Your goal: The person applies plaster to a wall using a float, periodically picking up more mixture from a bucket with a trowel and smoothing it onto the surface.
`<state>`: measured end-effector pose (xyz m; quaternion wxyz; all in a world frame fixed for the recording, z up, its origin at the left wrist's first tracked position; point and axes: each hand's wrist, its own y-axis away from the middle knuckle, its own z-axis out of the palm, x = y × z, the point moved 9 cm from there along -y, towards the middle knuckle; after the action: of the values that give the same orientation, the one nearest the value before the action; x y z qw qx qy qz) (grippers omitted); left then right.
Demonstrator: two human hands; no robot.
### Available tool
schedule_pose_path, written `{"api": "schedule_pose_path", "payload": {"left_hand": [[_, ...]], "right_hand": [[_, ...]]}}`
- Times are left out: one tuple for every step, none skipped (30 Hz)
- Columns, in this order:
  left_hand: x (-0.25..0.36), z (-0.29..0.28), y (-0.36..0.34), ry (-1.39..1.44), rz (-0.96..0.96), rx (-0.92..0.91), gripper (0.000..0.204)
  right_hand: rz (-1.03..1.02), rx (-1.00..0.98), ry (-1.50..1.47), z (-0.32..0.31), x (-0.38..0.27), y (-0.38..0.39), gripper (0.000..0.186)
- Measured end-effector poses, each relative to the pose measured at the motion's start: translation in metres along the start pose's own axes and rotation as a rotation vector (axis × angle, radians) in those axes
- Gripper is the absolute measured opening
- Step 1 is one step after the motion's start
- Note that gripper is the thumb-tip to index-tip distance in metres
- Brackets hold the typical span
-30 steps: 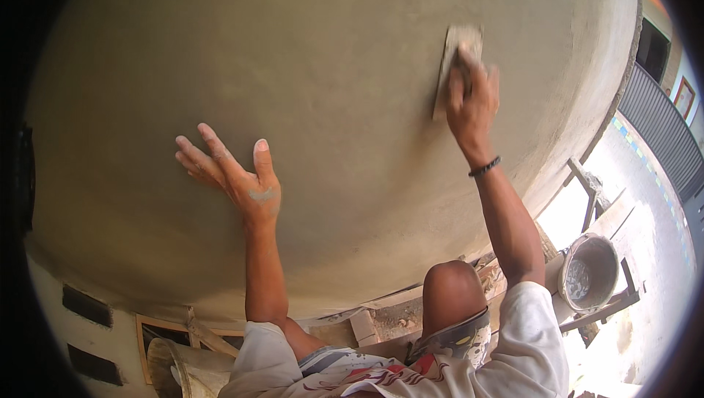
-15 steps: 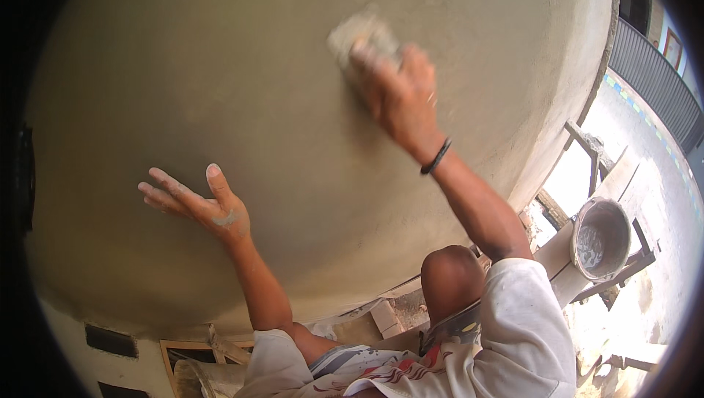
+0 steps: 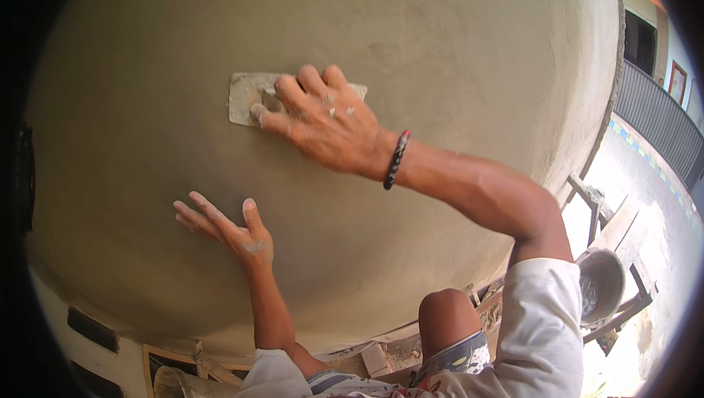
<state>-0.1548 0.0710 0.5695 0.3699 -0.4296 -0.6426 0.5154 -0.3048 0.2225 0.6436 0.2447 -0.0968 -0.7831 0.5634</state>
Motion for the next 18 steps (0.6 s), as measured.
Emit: {"api": "schedule_pose_path", "payload": {"left_hand": [[-0.002,-0.008,-0.007,-0.008,0.001,0.015,0.079],[-0.001,-0.011,-0.011,0.004,0.002,0.042,0.079],[0.003,-0.011,-0.012,0.035,-0.003,0.060,0.078],[0.006,-0.009,-0.012,0.071,-0.011,0.079,0.077],[0.006,-0.003,-0.010,0.095,-0.035,0.077,0.077],[0.003,-0.002,-0.012,0.102,-0.047,0.072,0.076],[-0.001,-0.002,-0.012,0.107,-0.062,0.070,0.076],[-0.007,-0.004,-0.011,0.109,-0.060,0.051,0.078],[-0.013,-0.009,-0.012,0.108,-0.064,0.046,0.080],[-0.017,-0.014,-0.012,0.109,-0.078,0.051,0.083],[-0.020,-0.014,-0.008,0.103,-0.100,0.036,0.081],[-0.020,-0.010,-0.004,0.104,-0.119,0.017,0.079],[-0.021,-0.011,-0.005,0.092,-0.127,0.008,0.077],[-0.020,-0.014,-0.012,0.092,-0.124,0.015,0.077],[-0.015,-0.012,-0.014,0.107,-0.130,0.028,0.078],[-0.014,-0.008,-0.010,0.115,-0.142,0.013,0.078],[-0.014,-0.008,-0.011,0.138,-0.159,0.022,0.079],[-0.021,-0.014,-0.018,0.143,-0.170,0.028,0.079]], "right_hand": [[-0.010,0.029,0.049,-0.014,0.021,-0.025,0.036],[0.047,0.076,0.077,-0.032,0.059,-0.045,0.033],[0.100,0.112,0.116,-0.051,0.100,-0.061,0.031],[0.226,0.230,0.086,-0.072,0.159,-0.063,0.026],[0.243,0.339,0.103,-0.096,0.189,-0.049,0.024],[0.338,0.355,0.105,-0.097,0.212,-0.021,0.026],[0.507,0.322,0.050,-0.082,0.232,0.019,0.030],[0.461,0.291,0.023,-0.061,0.195,0.039,0.031],[0.411,0.264,-0.010,-0.043,0.154,0.054,0.033],[0.354,0.239,-0.042,-0.027,0.110,0.065,0.036],[0.244,0.126,-0.003,-0.010,0.061,0.053,0.040],[0.072,-0.035,0.015,0.007,0.023,0.026,0.041],[-0.015,-0.023,0.025,-0.001,0.001,-0.016,0.036],[-0.111,0.002,0.051,-0.018,-0.003,-0.064,0.032],[-0.100,0.078,0.029,-0.037,0.020,-0.098,0.030],[-0.061,0.100,0.052,-0.044,0.067,-0.122,0.029],[-0.118,0.242,0.134,-0.069,0.098,-0.135,0.028],[0.095,0.266,0.067,-0.086,0.141,-0.135,0.025]]}}
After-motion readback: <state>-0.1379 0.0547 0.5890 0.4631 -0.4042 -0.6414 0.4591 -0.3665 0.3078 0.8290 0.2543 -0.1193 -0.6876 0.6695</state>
